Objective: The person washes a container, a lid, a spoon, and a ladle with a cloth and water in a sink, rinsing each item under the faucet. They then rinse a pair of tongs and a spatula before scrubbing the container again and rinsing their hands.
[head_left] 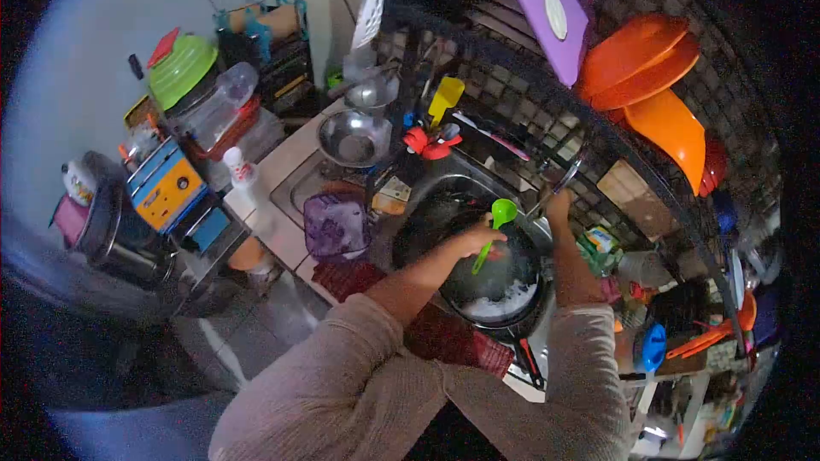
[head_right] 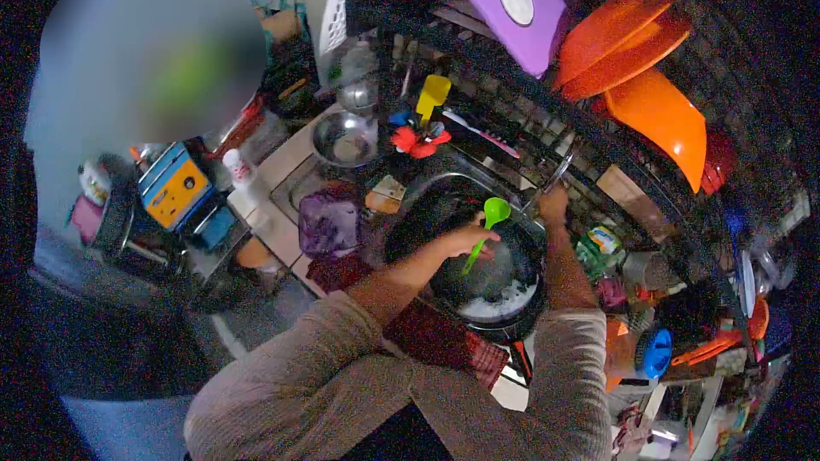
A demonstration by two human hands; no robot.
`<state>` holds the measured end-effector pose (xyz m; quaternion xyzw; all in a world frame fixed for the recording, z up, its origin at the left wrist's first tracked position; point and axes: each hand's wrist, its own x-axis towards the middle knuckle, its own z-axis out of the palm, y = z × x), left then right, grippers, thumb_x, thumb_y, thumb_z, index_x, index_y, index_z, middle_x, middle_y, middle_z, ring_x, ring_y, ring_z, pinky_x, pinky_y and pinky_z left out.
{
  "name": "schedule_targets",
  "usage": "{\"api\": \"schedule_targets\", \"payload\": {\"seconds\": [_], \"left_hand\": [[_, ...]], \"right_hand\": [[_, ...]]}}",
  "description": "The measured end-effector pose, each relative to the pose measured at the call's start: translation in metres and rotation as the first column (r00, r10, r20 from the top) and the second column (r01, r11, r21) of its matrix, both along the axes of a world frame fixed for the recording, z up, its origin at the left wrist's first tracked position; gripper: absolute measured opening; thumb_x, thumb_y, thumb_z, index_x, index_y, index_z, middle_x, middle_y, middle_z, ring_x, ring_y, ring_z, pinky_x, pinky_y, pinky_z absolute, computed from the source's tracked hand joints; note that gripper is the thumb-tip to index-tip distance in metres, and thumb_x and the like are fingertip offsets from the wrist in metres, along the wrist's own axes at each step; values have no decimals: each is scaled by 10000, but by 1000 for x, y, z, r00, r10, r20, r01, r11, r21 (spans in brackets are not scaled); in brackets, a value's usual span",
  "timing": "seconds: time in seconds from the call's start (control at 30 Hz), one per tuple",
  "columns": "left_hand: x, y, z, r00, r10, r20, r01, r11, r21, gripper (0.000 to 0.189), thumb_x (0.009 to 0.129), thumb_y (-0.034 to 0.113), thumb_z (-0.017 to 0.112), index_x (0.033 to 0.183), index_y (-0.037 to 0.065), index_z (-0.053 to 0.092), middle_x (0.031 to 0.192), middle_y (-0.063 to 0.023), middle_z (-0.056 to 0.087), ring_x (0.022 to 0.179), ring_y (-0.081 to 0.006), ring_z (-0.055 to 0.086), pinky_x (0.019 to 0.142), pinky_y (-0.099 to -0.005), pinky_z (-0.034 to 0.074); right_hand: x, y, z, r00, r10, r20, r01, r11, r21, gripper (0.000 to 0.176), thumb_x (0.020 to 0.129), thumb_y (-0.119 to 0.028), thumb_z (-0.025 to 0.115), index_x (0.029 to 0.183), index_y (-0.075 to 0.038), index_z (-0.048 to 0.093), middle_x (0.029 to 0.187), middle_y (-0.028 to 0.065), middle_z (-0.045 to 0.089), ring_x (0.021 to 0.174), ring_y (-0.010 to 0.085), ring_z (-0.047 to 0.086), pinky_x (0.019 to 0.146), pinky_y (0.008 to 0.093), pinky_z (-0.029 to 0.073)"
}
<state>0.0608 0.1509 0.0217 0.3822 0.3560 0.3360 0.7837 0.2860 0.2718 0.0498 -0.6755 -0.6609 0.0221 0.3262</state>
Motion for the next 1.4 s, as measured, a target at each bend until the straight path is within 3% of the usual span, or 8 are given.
{"api": "schedule_targets", "payload": {"seconds": [0.1, 0.2, 0.6, 0.73, 0.8, 1.0, 1.2, 1.4], "left_hand": [[31, 31, -26, 976, -13, -219, 28, 998, 64, 471, 862, 212, 482, 1273, 178, 254, 966, -79, 565, 531, -135, 493, 463, -271, 443], [53, 24, -26, 858, 164, -487, -121, 985, 119, 446, 825, 381, 482, 1186, 122, 514, 1017, -160, 618, 878, -301, 607, 749, -405, 460], [95, 22, -129, 774, 522, -359, -308, 805, 507, 262, 861, 211, 410, 998, 36, 548, 956, -184, 581, 837, -354, 582, 675, -444, 481], [97, 13, -128, 749, 477, -460, -278, 856, 435, 264, 880, 217, 416, 1019, 25, 532, 974, -185, 568, 852, -343, 578, 694, -416, 480], [103, 28, -173, 882, 461, 96, -466, 884, 44, 444, 903, 444, 421, 1204, 119, 461, 1001, -104, 570, 897, -187, 561, 736, -327, 452], [98, 24, -98, 676, 735, -56, -730, 678, 91, 316, 851, 312, 562, 1022, 46, 556, 1019, -118, 588, 890, -205, 571, 752, -354, 451], [93, 16, -70, 468, 816, -339, -496, 560, 663, 306, 851, 309, 540, 956, 26, 591, 886, -175, 634, 812, -342, 612, 732, -413, 463], [69, -20, -43, 276, 573, -772, -170, 820, 547, 351, 873, 326, 445, 1040, 43, 569, 975, -223, 600, 902, -396, 577, 766, -444, 453]], "right_hand": [[-48, -27, -18, 707, 460, -536, -382, 887, 257, 249, 842, -232, 574, 930, -1, 597, 846, 198, 617, 778, 361, 587, 699, 387, 462], [-76, -44, -60, 876, 323, -358, -296, 946, 129, 181, 853, -196, 557, 918, -31, 593, 956, 123, 614, 872, 279, 578, 759, 358, 445], [-82, -123, -55, 784, 57, -619, -67, 998, 7, 229, 854, -212, 556, 958, -12, 595, 777, 140, 629, 728, 230, 605, 696, 332, 463], [-68, -125, -45, 947, 67, -313, -87, 995, -50, 225, 842, -175, 542, 990, -15, 593, 851, 157, 638, 816, 239, 620, 729, 345, 468], [-65, -124, -38, 960, 122, -251, -160, 977, -138, 228, 837, -157, 537, 1011, -21, 593, 903, 161, 640, 862, 238, 620, 747, 345, 470], [-66, -116, -101, 667, 256, -700, -393, 919, -38, 361, 887, -273, 497, 1150, -26, 500, 961, 155, 618, 961, 253, 583, 809, 316, 459], [-68, -193, -34, 234, -298, -925, -486, 789, -377, 493, 915, -487, 341, 1048, -47, 518, 729, 90, 558, 485, 176, 534, 401, 322, 442], [-31, -178, -64, 673, -154, -724, -463, 675, -574, 410, 900, -474, 421, 934, -82, 536, 582, 20, 505, 425, 138, 467, 357, 278, 360]]}}
